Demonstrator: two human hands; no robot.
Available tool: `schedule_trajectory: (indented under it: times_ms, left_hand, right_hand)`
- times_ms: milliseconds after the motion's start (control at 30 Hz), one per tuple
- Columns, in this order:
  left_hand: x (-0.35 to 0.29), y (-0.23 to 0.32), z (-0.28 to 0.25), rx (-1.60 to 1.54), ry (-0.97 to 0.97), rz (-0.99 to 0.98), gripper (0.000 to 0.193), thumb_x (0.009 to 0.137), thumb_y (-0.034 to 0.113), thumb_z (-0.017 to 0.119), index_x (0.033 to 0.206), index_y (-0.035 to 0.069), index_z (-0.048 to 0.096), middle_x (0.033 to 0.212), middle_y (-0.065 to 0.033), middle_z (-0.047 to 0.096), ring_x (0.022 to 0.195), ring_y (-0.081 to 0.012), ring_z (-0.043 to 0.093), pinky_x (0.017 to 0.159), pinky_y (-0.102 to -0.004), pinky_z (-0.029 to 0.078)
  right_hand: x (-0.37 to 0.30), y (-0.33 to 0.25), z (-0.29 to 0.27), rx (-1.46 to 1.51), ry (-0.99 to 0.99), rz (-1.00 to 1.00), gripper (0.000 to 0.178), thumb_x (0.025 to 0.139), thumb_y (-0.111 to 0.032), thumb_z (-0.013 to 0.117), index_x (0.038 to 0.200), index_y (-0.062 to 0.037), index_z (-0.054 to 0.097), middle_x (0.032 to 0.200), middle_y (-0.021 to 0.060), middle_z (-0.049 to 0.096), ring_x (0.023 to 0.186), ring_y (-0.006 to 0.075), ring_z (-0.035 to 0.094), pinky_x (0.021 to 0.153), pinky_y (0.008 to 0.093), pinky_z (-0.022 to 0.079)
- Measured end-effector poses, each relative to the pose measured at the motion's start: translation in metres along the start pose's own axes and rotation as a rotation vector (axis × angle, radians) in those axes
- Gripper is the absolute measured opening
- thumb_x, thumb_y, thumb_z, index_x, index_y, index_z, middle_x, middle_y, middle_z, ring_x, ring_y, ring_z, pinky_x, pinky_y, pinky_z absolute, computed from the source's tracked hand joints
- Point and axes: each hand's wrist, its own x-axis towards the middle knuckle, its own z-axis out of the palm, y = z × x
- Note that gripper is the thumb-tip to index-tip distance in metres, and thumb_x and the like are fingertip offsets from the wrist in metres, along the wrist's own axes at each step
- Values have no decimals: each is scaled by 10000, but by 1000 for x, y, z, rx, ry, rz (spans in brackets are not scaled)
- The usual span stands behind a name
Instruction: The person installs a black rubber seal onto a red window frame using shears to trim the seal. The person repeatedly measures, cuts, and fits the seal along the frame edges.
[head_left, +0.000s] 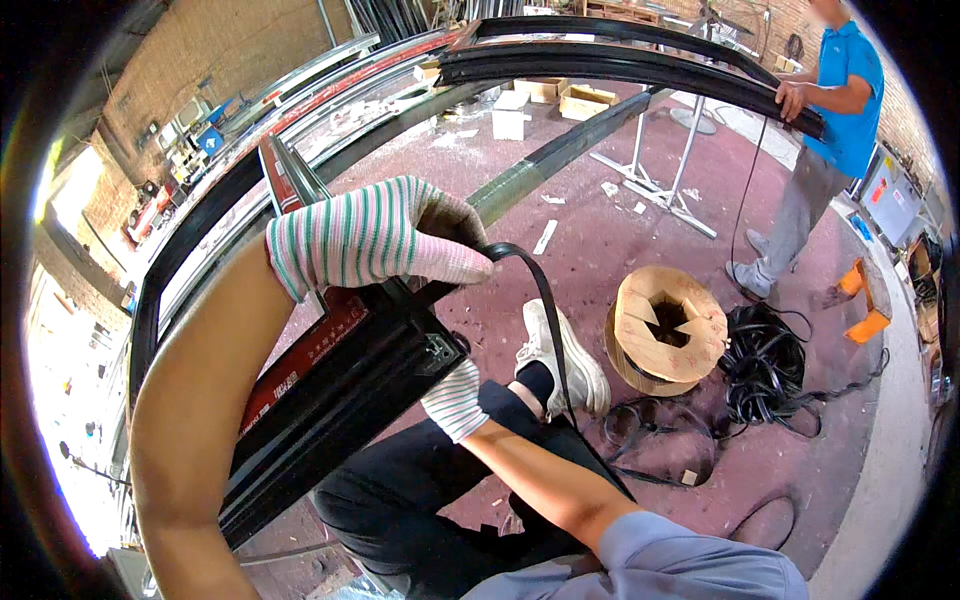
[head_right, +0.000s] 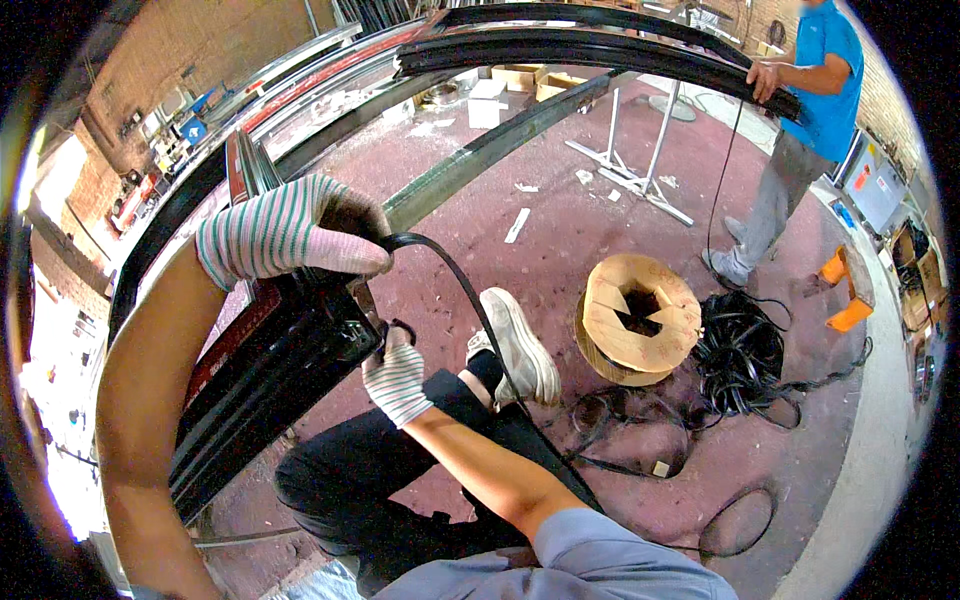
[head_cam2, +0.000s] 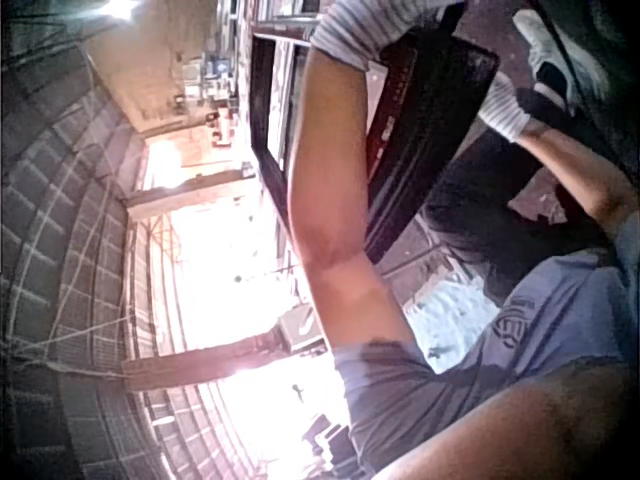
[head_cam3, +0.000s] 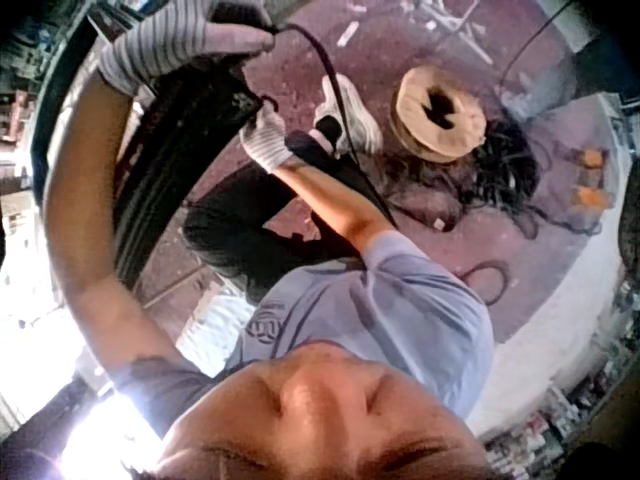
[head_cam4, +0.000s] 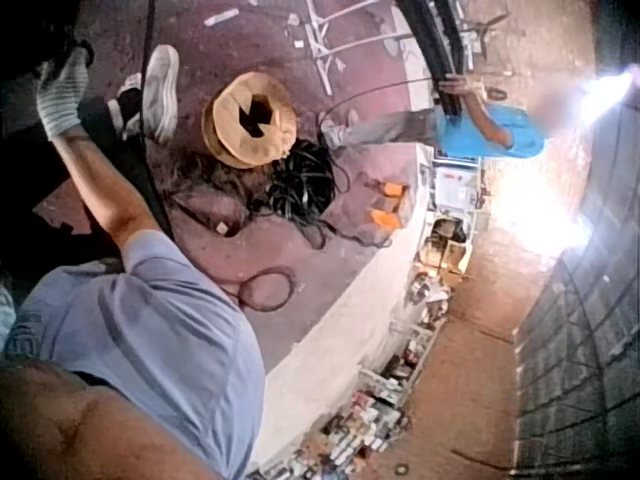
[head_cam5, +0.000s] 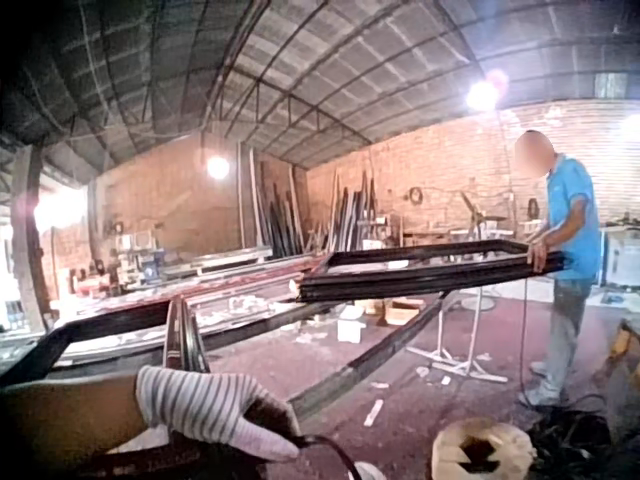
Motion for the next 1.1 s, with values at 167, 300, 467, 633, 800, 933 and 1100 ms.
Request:
schedule_trajectory:
  times_ms: [167,300,467,633,800,933,1100]
  left_hand:
    - [22,15,4,-14,-57,58,345,842,326,779,997,22,728,835,5,691,800,-81,598,773,-267,490]
    - [4,-8,4,0,-52,79,416,883,427,752,1026,38,729,754,20,627,690,-78,540,629,-260,451]
    - [14,4,9,91,-12,107,465,916,471,701,1031,22,726,765,-9,642,715,-93,563,646,-278,476]
    - [-7,12,26,259,446,153,320,942,290,664,1058,-7,689,925,-77,688,880,-159,630,864,-318,508]
    - [-79,76,88,429,684,641,181,837,-7,628,1014,31,640,1013,-140,648,936,-282,634,853,-390,503]
    - [-122,30,192,61,560,494,176,804,-39,629,948,58,660,934,-75,684,894,-258,661,853,-375,519]
    - [-64,-105,246,83,1081,43,195,1004,62,528,1160,-20,612,1065,-100,634,1007,-169,582,915,-311,471]
  right_hand:
    - [14,76,4,244,39,177,167,843,-86,650,962,-32,546,760,167,630,663,368,624,591,425,505]
    - [3,13,15,837,-23,499,107,948,-125,600,933,-47,529,784,112,621,668,284,570,640,366,488]
    - [7,33,8,13,-44,-1,170,918,-154,649,929,-51,514,786,147,610,689,345,582,647,384,487]
    - [7,10,6,43,-74,46,242,866,-144,669,1022,-7,545,829,218,635,743,422,634,666,467,516]
    - [30,7,-34,-184,-92,1,316,878,-204,672,1065,22,556,892,242,659,802,449,643,715,491,531]
    - [29,-42,-49,-59,-162,157,349,901,-234,683,1091,33,564,929,264,658,849,455,643,740,487,527]
    - [33,-31,-52,-9,-195,129,321,926,-213,666,1104,38,574,956,249,667,870,447,645,757,460,530]
